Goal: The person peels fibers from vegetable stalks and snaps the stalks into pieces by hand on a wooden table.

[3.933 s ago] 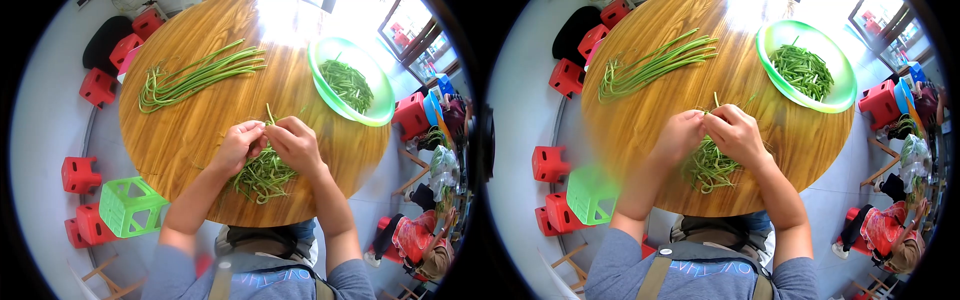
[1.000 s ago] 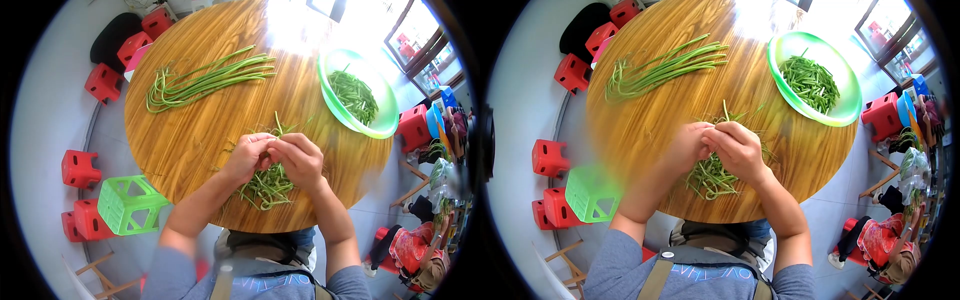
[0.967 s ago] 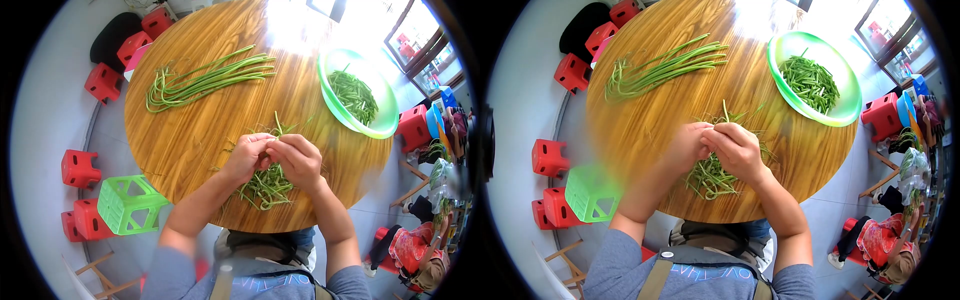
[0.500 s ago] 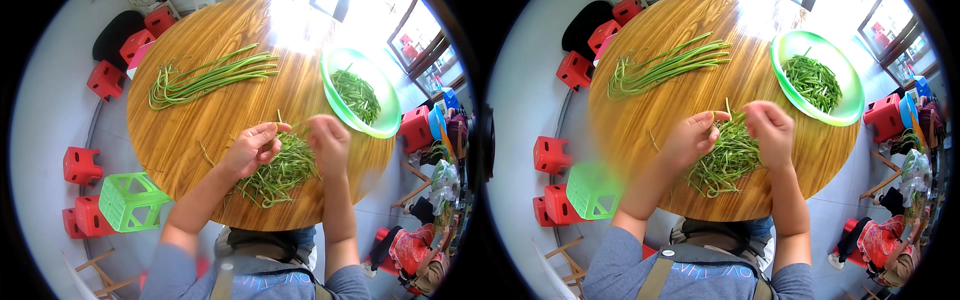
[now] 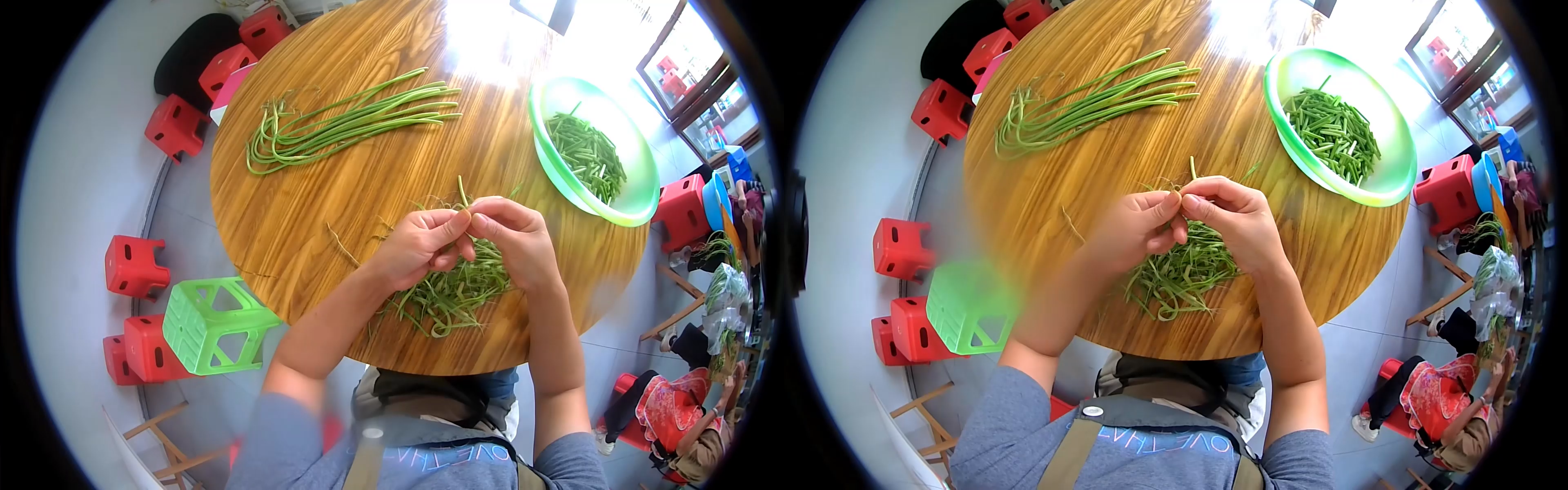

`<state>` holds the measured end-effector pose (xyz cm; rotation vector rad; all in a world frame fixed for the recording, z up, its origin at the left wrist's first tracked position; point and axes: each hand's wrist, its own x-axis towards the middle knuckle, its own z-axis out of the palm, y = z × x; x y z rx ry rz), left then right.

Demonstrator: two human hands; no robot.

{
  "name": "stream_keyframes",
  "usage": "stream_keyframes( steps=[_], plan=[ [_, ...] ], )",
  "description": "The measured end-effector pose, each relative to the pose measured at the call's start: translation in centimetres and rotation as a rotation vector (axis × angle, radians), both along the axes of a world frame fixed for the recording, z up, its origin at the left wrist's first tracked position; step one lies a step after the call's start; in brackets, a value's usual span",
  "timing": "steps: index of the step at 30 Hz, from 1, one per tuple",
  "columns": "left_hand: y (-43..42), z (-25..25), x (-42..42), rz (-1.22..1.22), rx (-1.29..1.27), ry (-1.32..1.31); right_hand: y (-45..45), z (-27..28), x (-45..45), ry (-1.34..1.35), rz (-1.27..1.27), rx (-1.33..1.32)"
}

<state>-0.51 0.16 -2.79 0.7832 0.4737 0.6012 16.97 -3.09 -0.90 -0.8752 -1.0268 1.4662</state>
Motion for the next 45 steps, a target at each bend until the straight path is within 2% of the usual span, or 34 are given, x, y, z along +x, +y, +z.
stream_keyframes(
  steps=[2,5,20,23,26,29,30,31,33,36,38,41,43,45],
  plan=[
    [-0.3,0.5,0.3,0.008,-0.041,-0.022,0.0,-0.3,0.1,-0.041,-0.069,-0.015],
    [-0.5,1.2,0.4,0.009,-0.055,0.086,0.4,-0.8,0.2,0.000,-0.272,-0.013],
    [-1.0,2.0,0.3,0.016,0.167,0.299,0.2,-0.5,0.1,-0.023,-0.174,-0.054],
    [-1.0,0.9,0.4,0.102,0.120,0.294,-0.1,-0.2,-0.3,-0.180,-0.217,0.077],
    [-0.8,0.4,0.4,0.110,0.113,0.322,-0.3,-1.0,-1.2,-0.559,-0.328,0.546],
    [-0.9,-0.3,0.6,0.171,0.103,0.286,-0.7,-0.2,-2.1,-0.687,-0.369,0.722],
    [-0.8,-1.2,0.7,0.207,0.281,0.277,-0.7,-0.3,-2.2,-0.727,-0.399,0.789],
    [-0.6,-1.9,0.9,0.242,0.460,0.263,-0.7,-0.7,-2.1,-0.744,-0.397,0.794],
    [-0.7,-2.7,1.2,0.271,0.538,0.258,-0.5,-0.4,-2.0,-0.801,-0.397,0.832],
    [-0.8,-0.3,0.2,0.237,0.319,0.199,-0.3,-0.5,-1.2,-0.836,-0.386,0.811],
    [-0.4,0.7,-0.8,0.243,0.227,0.034,0.2,-0.8,-0.5,-0.859,-0.380,0.798],
    [0.2,1.8,-1.4,0.272,-0.059,-0.261,0.2,-0.6,0.5,-0.793,-0.266,0.646],
    [0.0,2.4,-1.0,0.291,-0.038,-0.133,0.1,-0.4,1.2,-0.662,-0.270,0.509],
    [-0.2,2.1,-0.6,0.261,-0.031,-0.007,0.4,0.3,2.1,-0.135,-0.445,0.421]
  ],
)
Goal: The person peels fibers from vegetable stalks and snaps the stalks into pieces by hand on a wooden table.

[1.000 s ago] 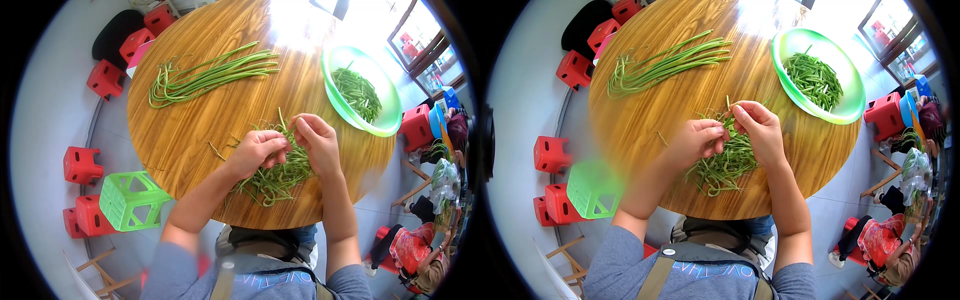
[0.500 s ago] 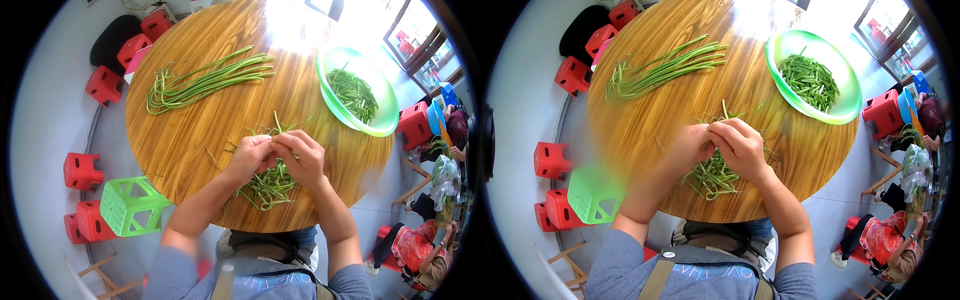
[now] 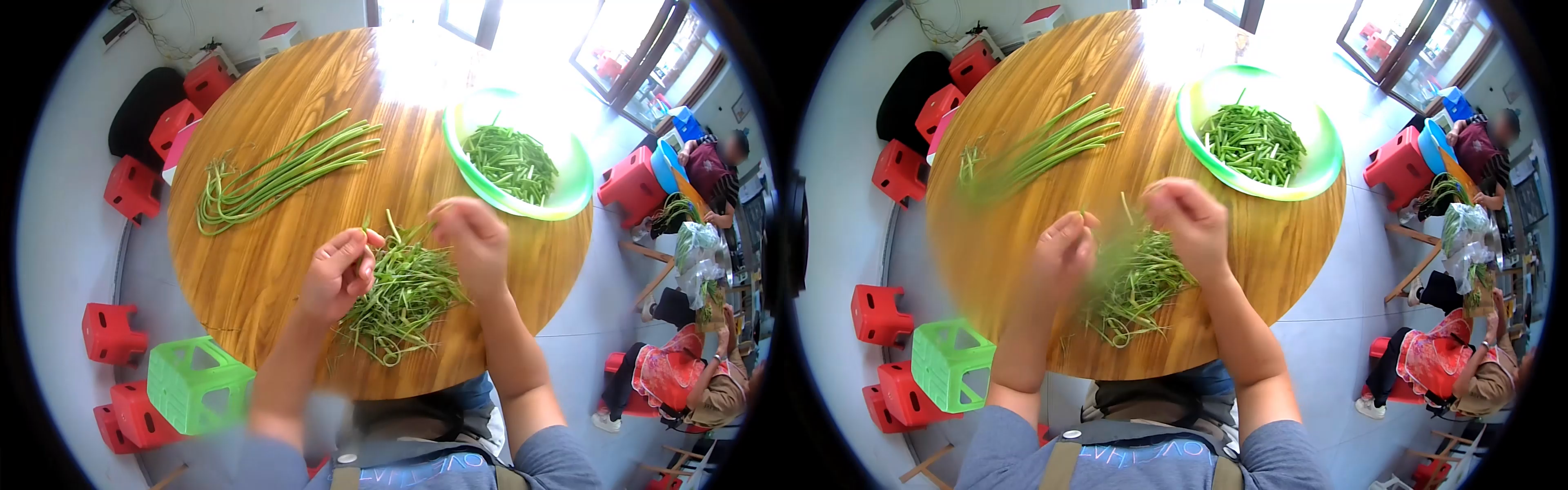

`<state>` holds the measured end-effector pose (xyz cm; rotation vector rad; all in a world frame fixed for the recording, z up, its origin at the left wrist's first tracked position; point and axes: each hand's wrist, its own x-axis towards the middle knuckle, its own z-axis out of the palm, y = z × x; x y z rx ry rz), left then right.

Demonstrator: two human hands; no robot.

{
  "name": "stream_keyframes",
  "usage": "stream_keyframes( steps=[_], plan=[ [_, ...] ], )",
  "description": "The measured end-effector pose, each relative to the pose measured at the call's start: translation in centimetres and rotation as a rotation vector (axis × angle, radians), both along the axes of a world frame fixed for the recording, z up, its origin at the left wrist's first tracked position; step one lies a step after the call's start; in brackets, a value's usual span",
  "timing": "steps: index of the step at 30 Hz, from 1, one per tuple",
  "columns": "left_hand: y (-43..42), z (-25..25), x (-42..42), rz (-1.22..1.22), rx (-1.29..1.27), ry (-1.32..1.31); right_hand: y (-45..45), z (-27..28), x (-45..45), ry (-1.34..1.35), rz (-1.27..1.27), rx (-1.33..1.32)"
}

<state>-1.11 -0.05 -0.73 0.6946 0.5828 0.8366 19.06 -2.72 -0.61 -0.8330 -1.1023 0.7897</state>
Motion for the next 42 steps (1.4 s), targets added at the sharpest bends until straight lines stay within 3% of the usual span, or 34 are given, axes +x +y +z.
stream_keyframes(
  steps=[2,5,6,8,9,16,18,21,26,31,33,34,37,40,42],
  plan=[
    [-0.6,0.1,0.4,-0.076,0.010,0.083,0.0,1.7,0.3,0.673,-0.120,-0.034],
    [-1.3,0.9,0.9,-0.116,0.080,0.182,0.5,1.0,1.3,0.916,0.029,-0.226],
    [-1.3,1.0,1.0,-0.108,0.094,0.212,0.6,-1.2,2.0,0.779,0.306,-0.248],
    [-1.1,0.6,1.1,-0.088,0.105,0.234,0.0,-1.0,0.1,0.383,0.376,-0.512],
    [-1.0,0.6,1.2,-0.089,0.111,0.271,-0.5,-0.3,-1.4,0.216,0.376,-0.518],
    [-1.5,1.0,1.5,-0.091,0.169,0.364,-0.3,-1.2,-2.2,0.218,0.421,-0.450],
    [-1.3,0.7,1.1,-0.115,0.178,0.348,-0.2,-1.6,-2.3,0.133,0.345,-0.456],
    [-1.3,1.0,0.9,-0.166,0.200,0.327,-0.3,-1.5,-2.7,-0.413,-0.039,-0.036],
    [-1.1,-0.3,1.2,-0.171,0.099,0.246,-0.2,-1.7,-2.9,-0.774,-0.309,0.346],
    [-0.8,-1.7,1.3,-0.088,-0.049,-0.022,-0.8,-0.8,-3.1,-0.664,-0.155,0.268],
    [-0.3,-1.7,0.8,-0.036,0.015,0.008,-0.8,-0.8,-3.0,-0.615,-0.036,0.253],
    [0.1,-1.6,0.5,-0.010,0.048,0.022,-0.8,-0.9,-2.8,-0.525,0.100,0.208],
    [1.4,-0.6,0.1,0.324,-0.208,-0.060,-0.9,-0.9,-2.1,-0.316,0.499,0.029],
    [2.3,-1.5,-1.8,0.258,-0.166,-0.265,-1.6,0.1,-1.7,-0.140,0.829,-0.294],
    [2.4,-1.1,-1.7,0.317,-0.185,-0.307,-1.8,0.9,-1.5,-0.152,0.851,-0.350]
  ],
)
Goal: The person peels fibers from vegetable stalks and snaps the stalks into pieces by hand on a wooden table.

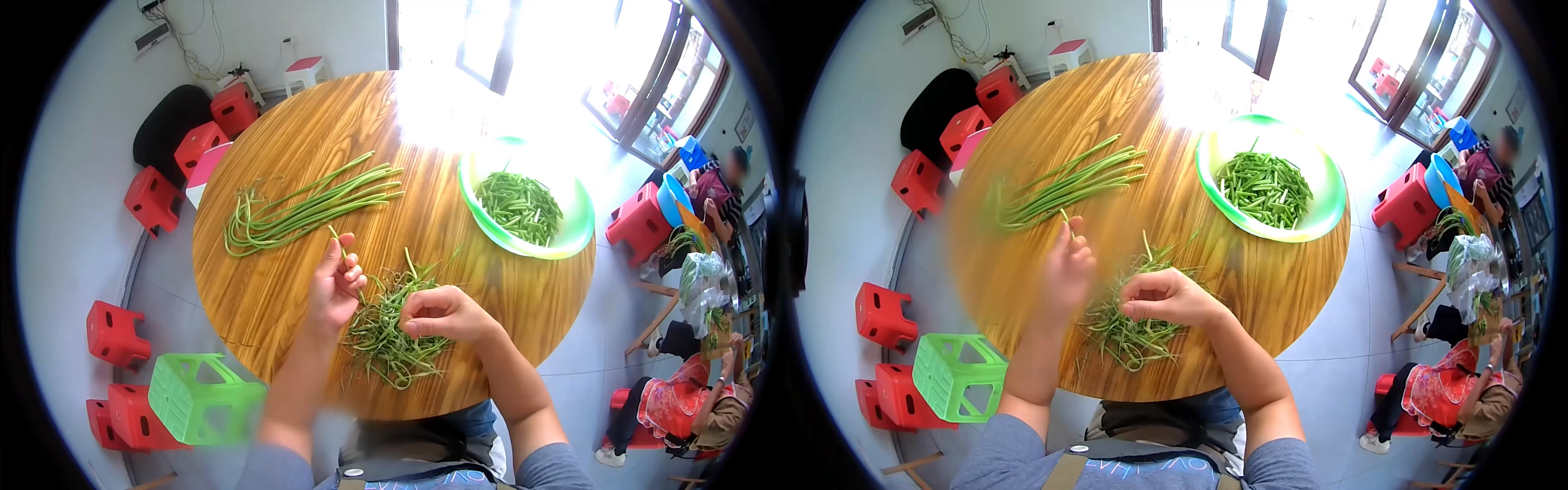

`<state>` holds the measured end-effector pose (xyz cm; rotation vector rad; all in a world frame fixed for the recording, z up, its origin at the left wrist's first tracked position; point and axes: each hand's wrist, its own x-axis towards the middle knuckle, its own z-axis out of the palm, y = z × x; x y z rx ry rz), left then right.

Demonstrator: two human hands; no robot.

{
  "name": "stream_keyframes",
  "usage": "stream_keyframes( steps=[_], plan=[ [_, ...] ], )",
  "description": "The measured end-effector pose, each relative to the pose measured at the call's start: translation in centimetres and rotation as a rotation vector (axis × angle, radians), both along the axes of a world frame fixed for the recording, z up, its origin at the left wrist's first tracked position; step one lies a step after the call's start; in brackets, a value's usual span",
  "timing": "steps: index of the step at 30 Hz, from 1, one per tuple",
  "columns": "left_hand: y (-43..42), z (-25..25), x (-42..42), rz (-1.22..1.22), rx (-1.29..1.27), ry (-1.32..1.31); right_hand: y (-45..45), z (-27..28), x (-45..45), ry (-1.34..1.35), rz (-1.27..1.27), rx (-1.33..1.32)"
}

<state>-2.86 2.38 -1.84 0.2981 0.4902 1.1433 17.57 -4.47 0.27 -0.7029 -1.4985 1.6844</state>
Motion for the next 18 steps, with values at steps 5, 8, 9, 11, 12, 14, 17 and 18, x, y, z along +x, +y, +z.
stream_keyframes(
  steps=[5,8,9,11,12,14,17,18],
  plan=[
    [0.2,-0.1,-0.4,-0.086,0.031,-0.018,0.2,-0.3,-0.6,-0.342,-0.177,0.321],
    [-1.2,1.2,0.4,-0.146,0.099,0.104,0.8,-1.3,-0.5,-0.476,-0.248,0.556],
    [-1.5,1.5,0.6,-0.163,0.128,0.154,0.7,-1.1,-0.4,-0.475,-0.238,0.521],
    [-1.6,1.1,0.6,-0.212,0.200,0.162,0.5,-0.8,-0.4,-0.489,-0.251,0.488],
    [-1.7,1.0,0.8,-0.215,0.269,0.220,0.5,-0.5,-0.5,-0.502,-0.273,0.491],
    [-1.7,1.1,0.8,-0.215,0.337,0.248,0.7,-1.3,-1.1,-0.462,-0.379,0.563],
    [-1.9,1.7,1.1,-0.245,0.264,0.217,0.7,-1.0,-1.1,-0.451,-0.448,0.325],
    [-1.8,1.3,1.2,-0.228,0.380,0.311,0.9,-1.0,-1.2,-0.457,-0.512,0.389]
  ],
)
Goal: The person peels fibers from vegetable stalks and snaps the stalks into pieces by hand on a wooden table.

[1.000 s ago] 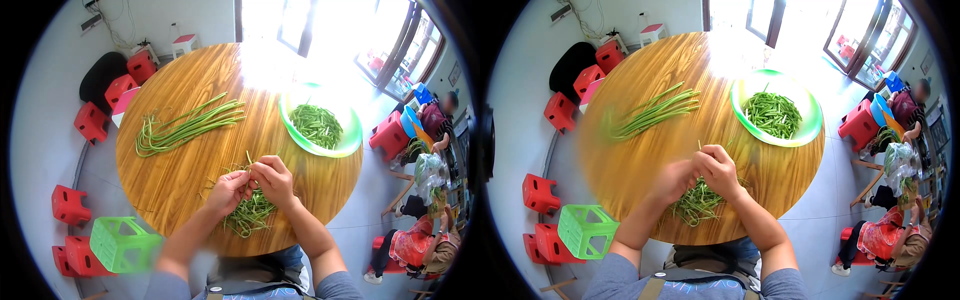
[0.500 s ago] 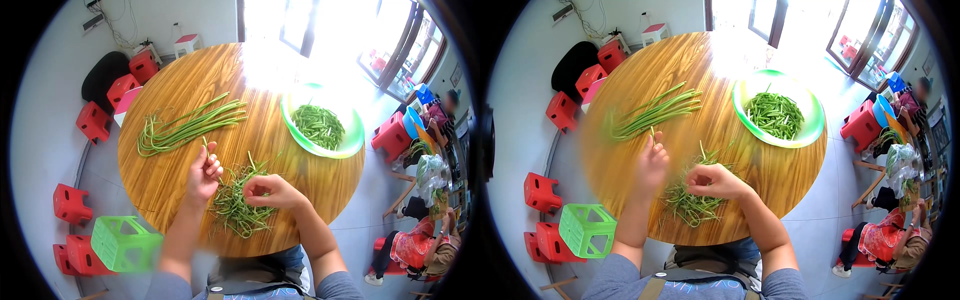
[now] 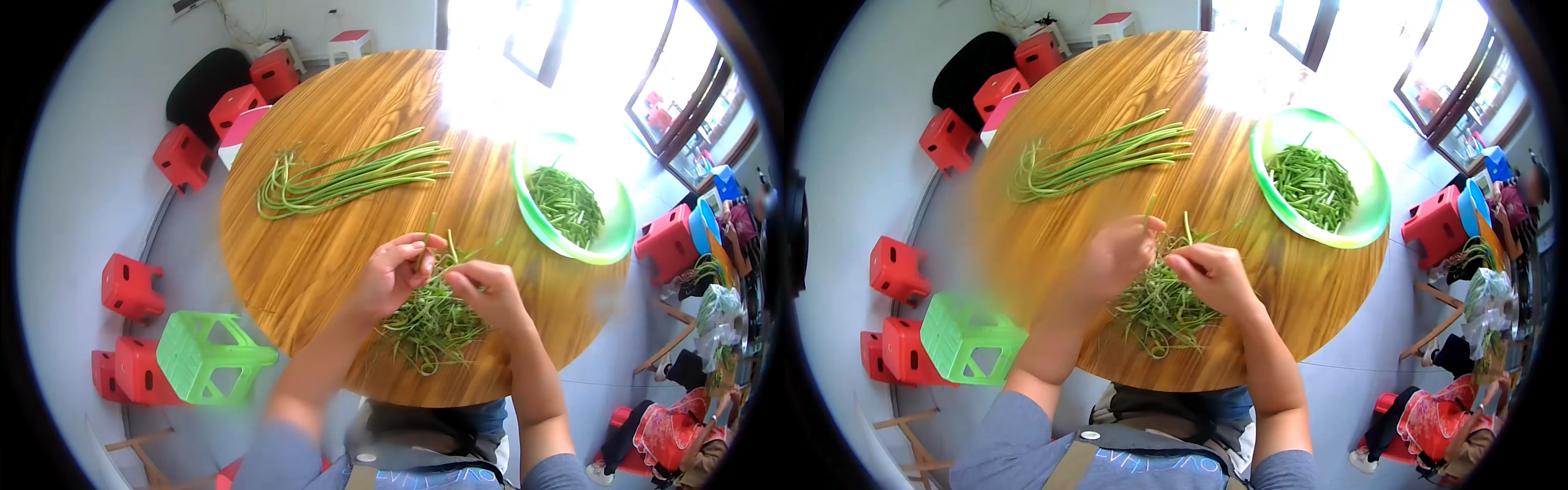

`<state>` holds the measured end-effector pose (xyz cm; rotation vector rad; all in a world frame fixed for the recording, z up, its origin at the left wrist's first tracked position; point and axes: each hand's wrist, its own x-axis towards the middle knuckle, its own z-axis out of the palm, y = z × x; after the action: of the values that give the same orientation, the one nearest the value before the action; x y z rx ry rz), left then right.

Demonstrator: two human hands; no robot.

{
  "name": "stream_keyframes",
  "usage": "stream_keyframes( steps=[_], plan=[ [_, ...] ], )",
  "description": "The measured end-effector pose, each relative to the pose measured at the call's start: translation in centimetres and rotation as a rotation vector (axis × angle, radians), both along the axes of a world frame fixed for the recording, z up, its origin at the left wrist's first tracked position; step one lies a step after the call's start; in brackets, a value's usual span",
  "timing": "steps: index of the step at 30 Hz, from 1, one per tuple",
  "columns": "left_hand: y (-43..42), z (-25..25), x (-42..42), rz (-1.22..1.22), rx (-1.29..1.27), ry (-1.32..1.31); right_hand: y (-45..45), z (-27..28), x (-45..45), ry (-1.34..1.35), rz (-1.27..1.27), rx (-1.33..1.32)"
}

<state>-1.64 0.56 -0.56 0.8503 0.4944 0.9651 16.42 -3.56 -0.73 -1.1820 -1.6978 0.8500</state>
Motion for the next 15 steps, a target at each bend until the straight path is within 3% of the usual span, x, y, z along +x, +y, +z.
stream_keyframes(
  steps=[1,3,6,13,15],
  plan=[
    [-0.1,-0.1,-0.1,-0.017,-0.047,0.001,0.2,-0.3,-0.1,0.003,-0.086,0.100],
    [-0.3,0.0,0.2,-0.072,-0.137,-0.005,0.4,-1.1,0.3,0.092,-0.203,-0.042],
    [-0.6,-0.4,0.5,-0.169,-0.069,0.076,0.8,-1.3,0.2,0.384,-0.279,-0.051],
    [-1.3,-0.4,1.1,-0.312,0.001,0.246,0.3,0.4,0.5,0.644,-0.014,-0.398],
    [-1.5,-0.1,1.3,-0.345,0.017,0.315,0.2,0.1,0.7,0.647,-0.030,-0.353]
  ],
)
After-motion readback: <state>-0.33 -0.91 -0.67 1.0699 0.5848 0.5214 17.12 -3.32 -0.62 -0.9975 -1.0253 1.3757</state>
